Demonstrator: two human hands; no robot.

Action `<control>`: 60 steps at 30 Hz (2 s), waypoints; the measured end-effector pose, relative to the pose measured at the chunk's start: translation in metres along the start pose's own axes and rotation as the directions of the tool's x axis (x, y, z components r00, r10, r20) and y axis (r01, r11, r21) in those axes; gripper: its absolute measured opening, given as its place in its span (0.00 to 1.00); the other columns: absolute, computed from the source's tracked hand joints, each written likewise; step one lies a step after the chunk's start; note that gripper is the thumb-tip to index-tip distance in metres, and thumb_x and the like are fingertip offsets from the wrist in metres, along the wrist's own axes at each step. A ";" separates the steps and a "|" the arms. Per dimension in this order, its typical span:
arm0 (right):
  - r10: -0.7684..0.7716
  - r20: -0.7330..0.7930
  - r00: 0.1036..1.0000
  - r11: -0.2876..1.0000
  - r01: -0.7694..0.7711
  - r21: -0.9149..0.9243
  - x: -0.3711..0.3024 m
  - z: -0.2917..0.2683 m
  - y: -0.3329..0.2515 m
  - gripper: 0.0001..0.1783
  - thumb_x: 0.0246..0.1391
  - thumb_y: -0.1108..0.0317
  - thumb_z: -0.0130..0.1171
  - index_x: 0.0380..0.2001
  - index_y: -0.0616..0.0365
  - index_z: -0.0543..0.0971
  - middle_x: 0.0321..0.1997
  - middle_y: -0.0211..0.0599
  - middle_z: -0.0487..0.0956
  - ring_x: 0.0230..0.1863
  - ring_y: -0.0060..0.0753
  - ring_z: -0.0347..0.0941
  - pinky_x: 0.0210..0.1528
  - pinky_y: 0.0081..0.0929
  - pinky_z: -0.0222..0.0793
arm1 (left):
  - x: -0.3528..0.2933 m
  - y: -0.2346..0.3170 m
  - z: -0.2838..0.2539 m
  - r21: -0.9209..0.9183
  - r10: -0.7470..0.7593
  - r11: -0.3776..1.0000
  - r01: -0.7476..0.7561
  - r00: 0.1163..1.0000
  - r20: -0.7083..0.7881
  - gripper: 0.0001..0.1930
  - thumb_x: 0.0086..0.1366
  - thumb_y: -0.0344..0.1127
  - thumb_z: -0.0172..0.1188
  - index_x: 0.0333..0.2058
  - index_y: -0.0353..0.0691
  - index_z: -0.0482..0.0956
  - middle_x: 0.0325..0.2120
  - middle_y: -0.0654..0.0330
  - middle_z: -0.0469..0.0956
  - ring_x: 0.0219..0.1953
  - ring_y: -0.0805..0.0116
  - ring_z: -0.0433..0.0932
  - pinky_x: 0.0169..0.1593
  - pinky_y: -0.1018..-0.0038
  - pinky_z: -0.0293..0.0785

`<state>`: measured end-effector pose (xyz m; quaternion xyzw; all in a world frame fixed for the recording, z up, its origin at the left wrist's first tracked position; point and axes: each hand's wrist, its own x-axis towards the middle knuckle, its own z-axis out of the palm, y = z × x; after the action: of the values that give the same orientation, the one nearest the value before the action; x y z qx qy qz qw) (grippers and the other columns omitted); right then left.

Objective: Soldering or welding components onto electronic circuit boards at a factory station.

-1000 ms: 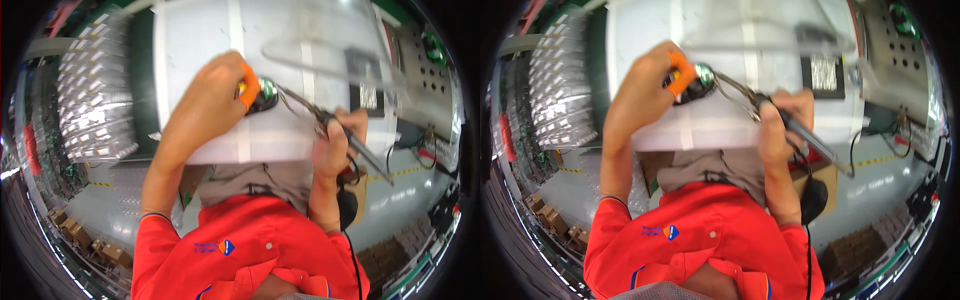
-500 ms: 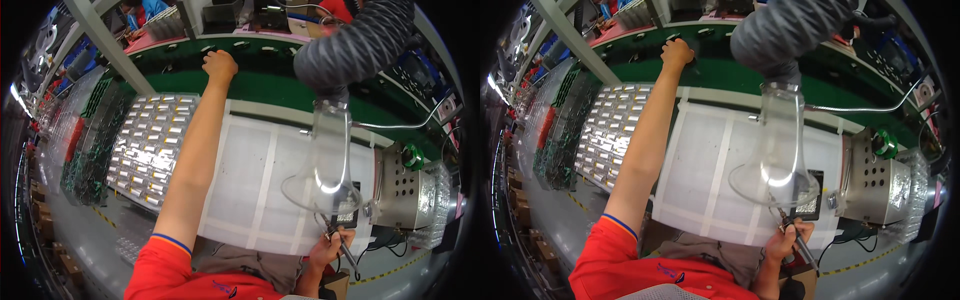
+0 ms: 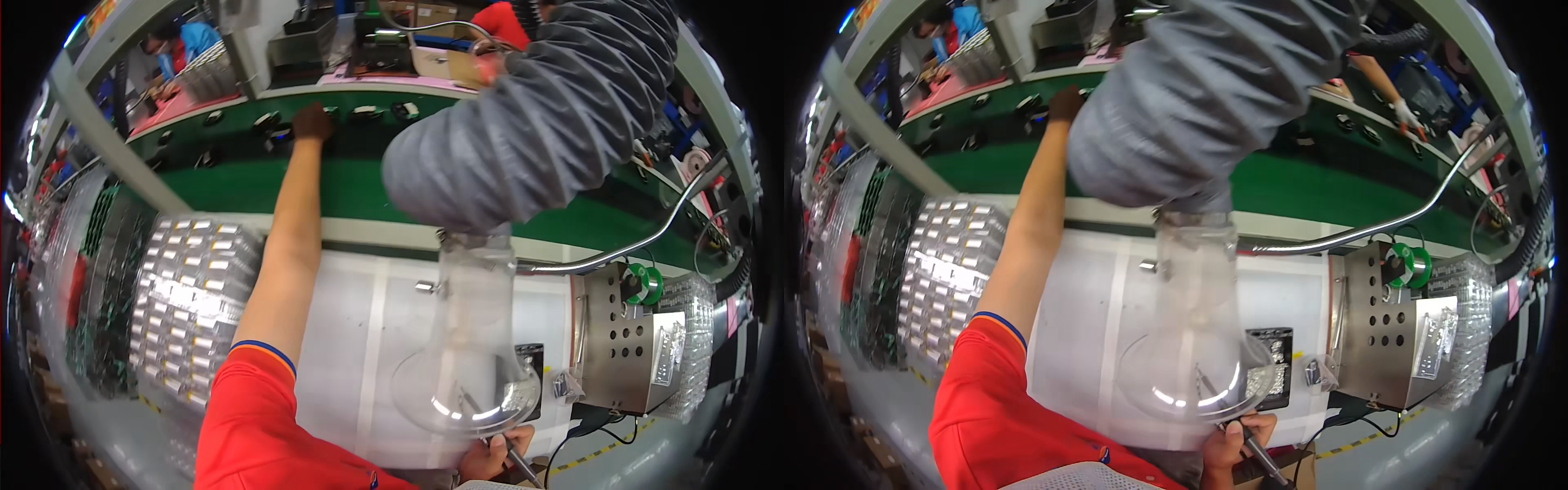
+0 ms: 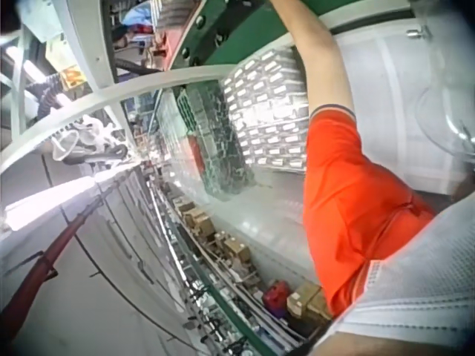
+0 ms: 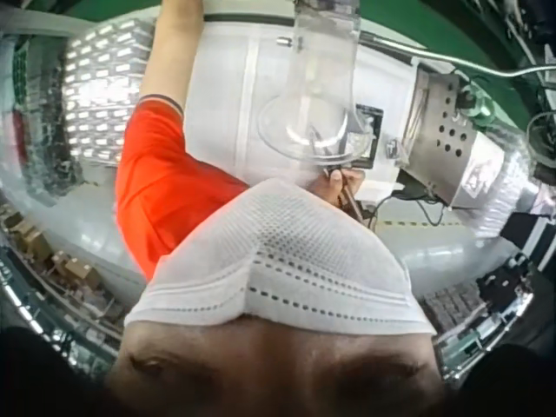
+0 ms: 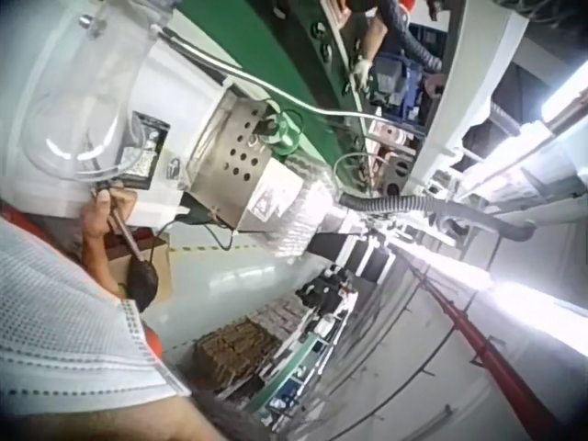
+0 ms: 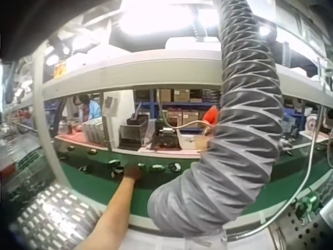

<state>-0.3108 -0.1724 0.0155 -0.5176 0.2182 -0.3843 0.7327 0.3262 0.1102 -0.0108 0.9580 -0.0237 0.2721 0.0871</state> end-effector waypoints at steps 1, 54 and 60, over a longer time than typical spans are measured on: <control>0.012 -0.020 1.000 1.000 -0.012 0.003 0.000 0.001 0.000 0.19 0.48 0.61 0.60 0.29 0.56 0.59 0.24 0.32 0.64 0.27 0.22 0.60 0.33 0.20 0.59 | -0.008 0.009 -0.011 0.055 -0.076 0.996 0.075 0.997 0.024 0.15 0.55 0.41 0.59 0.39 0.40 0.80 0.32 0.48 0.80 0.35 0.48 0.80 0.38 0.54 0.76; 0.020 0.389 0.921 0.998 0.004 -0.061 -0.018 0.008 -0.004 0.10 0.53 0.73 0.55 0.36 0.58 0.66 0.25 0.30 0.64 0.19 0.16 0.56 0.20 0.14 0.53 | -0.422 0.114 -0.342 -0.757 0.292 0.622 0.202 0.836 0.464 0.05 0.52 0.23 0.62 0.30 0.33 0.79 0.23 0.52 0.76 0.25 0.64 0.72 0.30 0.72 0.67; 0.029 0.405 0.914 0.994 0.018 -0.111 -0.012 0.010 -0.002 0.09 0.51 0.75 0.54 0.35 0.59 0.66 0.25 0.30 0.65 0.21 0.17 0.59 0.22 0.16 0.57 | -0.414 0.135 -0.329 -0.777 0.502 0.623 -0.091 0.808 0.308 0.05 0.53 0.23 0.63 0.30 0.32 0.78 0.25 0.56 0.76 0.29 0.63 0.70 0.36 0.73 0.67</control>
<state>-0.3112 -0.1574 0.0202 -0.6259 0.0843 -0.2537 0.7327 -0.2090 0.0361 0.0672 0.8581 -0.3161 -0.0069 0.4046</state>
